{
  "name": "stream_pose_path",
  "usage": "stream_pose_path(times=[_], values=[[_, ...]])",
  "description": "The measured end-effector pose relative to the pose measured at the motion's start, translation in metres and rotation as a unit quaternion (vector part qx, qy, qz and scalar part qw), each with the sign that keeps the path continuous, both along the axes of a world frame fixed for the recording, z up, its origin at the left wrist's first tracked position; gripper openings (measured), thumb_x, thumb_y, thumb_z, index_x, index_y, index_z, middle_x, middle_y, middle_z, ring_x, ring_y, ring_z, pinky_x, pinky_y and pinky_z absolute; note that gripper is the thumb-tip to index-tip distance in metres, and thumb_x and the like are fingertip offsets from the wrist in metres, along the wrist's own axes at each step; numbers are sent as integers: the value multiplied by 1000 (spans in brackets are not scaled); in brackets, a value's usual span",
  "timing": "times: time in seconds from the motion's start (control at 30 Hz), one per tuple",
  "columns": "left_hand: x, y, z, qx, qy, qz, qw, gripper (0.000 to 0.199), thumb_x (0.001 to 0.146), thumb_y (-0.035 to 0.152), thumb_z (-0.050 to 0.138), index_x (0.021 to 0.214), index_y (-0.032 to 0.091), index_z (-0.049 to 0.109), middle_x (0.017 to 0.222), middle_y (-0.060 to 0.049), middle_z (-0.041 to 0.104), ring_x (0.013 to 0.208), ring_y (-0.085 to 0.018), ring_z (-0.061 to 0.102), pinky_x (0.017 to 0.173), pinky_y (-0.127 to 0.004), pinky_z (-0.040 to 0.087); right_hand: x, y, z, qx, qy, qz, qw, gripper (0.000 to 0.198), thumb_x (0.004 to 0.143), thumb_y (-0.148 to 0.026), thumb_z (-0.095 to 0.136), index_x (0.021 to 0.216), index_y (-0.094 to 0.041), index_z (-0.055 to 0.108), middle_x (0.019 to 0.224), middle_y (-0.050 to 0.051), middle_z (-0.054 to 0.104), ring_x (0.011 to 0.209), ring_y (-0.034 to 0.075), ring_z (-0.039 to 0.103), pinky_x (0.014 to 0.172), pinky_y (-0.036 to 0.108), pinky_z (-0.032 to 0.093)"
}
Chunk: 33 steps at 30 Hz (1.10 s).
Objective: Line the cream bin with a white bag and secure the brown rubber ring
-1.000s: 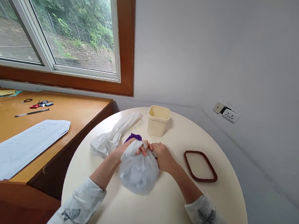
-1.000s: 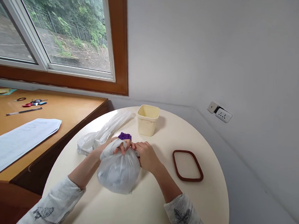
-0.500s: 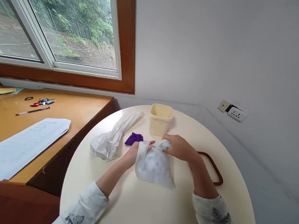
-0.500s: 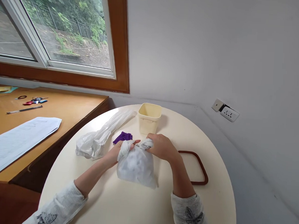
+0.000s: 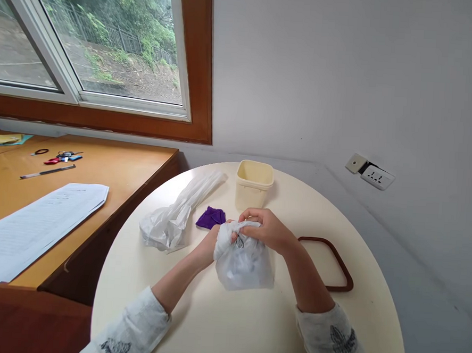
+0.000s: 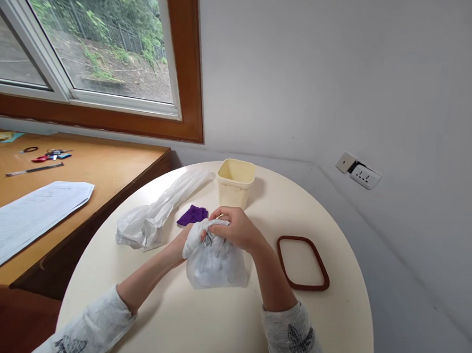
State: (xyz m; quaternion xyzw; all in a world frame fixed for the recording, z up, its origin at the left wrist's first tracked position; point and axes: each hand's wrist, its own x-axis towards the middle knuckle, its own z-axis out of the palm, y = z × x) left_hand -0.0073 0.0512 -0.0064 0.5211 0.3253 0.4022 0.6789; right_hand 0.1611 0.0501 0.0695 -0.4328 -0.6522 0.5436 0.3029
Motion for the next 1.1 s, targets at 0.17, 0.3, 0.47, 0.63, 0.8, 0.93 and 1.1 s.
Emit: stream_pose_path(times=[0.17, 0.3, 0.47, 0.63, 0.8, 0.93, 1.1], values=[[1, 1, -5, -5, 7, -3, 1000, 47, 59, 52, 71, 77, 10, 61, 63, -1, 53, 59, -12, 44, 54, -24, 33, -9, 0, -8, -8, -44, -2, 999, 16, 66, -23, 56, 79, -17, 63, 68, -1, 64, 64, 11, 54, 56, 21, 40], [1, 1, -3, -3, 18, 0, 1000, 49, 59, 53, 71, 82, 10, 64, 64, -2, 56, 60, -13, 46, 55, -25, 34, -8, 0, -10, 17, -51, 0, 999, 22, 72, -26, 55, 87, -16, 67, 77, 2, 67, 76, 15, 58, 66, 25, 44], [1, 0, 3, -11, 6, 26, 1000, 46, 65, 51, 68, 91, 13, 64, 71, -3, 60, 63, -15, 51, 58, -26, 38, 5, 2, -6, 0, 17, 112, 994, 41, 80, -30, 52, 119, -18, 57, 106, 6, 65, 101, 19, 57, 85, 33, 44], [5, -3, 2, -45, -19, 37, 998, 42, 70, 46, 66, 95, 12, 62, 71, -3, 59, 67, -15, 52, 62, -25, 39, 7, 8, -14, 41, -12, 106, 993, 30, 80, -28, 51, 103, -17, 66, 103, 4, 66, 94, 19, 59, 80, 31, 45], [4, -4, 0, -50, -18, -9, 999, 44, 67, 48, 68, 88, 11, 62, 68, -1, 54, 64, -12, 46, 57, -23, 36, -1, 7, -22, 71, -69, 43, 994, 17, 74, -23, 53, 82, -16, 66, 73, 1, 64, 67, 12, 54, 58, 23, 41], [0, -4, 1, -39, 11, -45, 998, 36, 63, 40, 74, 80, 10, 61, 65, 2, 48, 60, -10, 41, 53, -21, 32, -4, 4, -22, 137, -146, 7, 980, 29, 67, -20, 59, 95, -22, 61, 79, -1, 57, 72, 13, 51, 63, 24, 40], [0, -5, 7, -22, 15, -79, 997, 35, 65, 37, 73, 88, 15, 60, 70, 0, 52, 66, -13, 47, 63, -26, 39, -6, 2, -20, 224, -139, 139, 955, 43, 69, -7, 49, 104, -29, 61, 120, 2, 48, 110, 17, 45, 94, 32, 34]])
